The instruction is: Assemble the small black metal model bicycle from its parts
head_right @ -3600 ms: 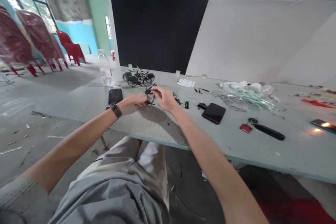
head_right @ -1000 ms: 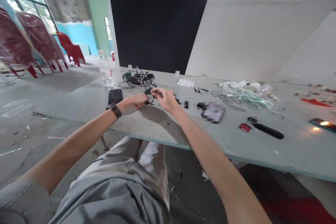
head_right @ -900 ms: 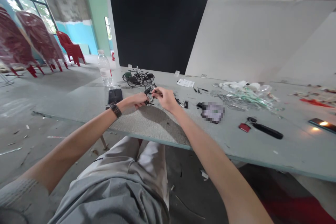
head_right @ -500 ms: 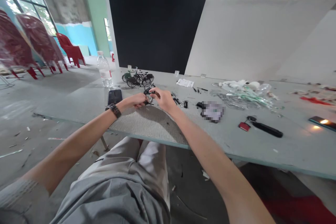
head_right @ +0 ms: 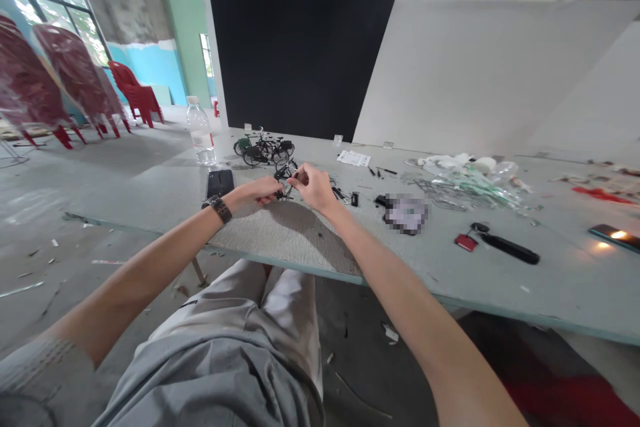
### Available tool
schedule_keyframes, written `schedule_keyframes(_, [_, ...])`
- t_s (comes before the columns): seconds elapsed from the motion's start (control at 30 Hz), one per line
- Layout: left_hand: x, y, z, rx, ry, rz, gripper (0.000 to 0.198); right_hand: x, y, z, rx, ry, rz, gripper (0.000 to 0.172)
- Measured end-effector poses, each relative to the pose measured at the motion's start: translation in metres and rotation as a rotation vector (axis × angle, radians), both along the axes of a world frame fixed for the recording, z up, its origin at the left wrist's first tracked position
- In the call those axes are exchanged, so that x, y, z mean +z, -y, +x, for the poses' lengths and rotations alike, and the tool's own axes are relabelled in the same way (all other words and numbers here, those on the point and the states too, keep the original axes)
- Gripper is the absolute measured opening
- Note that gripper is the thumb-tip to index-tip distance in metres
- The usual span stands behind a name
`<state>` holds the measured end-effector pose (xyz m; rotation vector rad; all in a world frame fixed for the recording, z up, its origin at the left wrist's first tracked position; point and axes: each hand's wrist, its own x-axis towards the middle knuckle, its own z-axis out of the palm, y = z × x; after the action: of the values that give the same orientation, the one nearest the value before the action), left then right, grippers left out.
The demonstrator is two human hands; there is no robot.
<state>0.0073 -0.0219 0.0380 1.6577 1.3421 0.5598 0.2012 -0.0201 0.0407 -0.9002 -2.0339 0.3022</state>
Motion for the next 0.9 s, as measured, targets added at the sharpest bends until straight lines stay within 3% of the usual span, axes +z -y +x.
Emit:
schedule_keyframes(0.2, [0.009, 0.011, 0.004, -0.008, 0.03, -0.024, 0.025, -0.004, 0.003, -0.005, -0.003, 0.071, 0.122, 0.031])
schedule_keyframes(0.37, [0.009, 0.011, 0.004, -0.004, 0.011, -0.019, 0.02, 0.0, 0.007, -0.001, 0.093, 0.064, 0.03, 0.033])
schedule_keyframes(0.6, [0.005, 0.005, 0.002, 0.024, -0.011, -0.013, 0.02, 0.003, 0.006, 0.0, 0.062, -0.038, -0.022, 0.028])
schedule_keyframes(0.9, [0.004, 0.004, 0.002, 0.007, 0.019, -0.013, 0.03, 0.0, -0.003, -0.004, -0.05, -0.035, 0.035, 0.038])
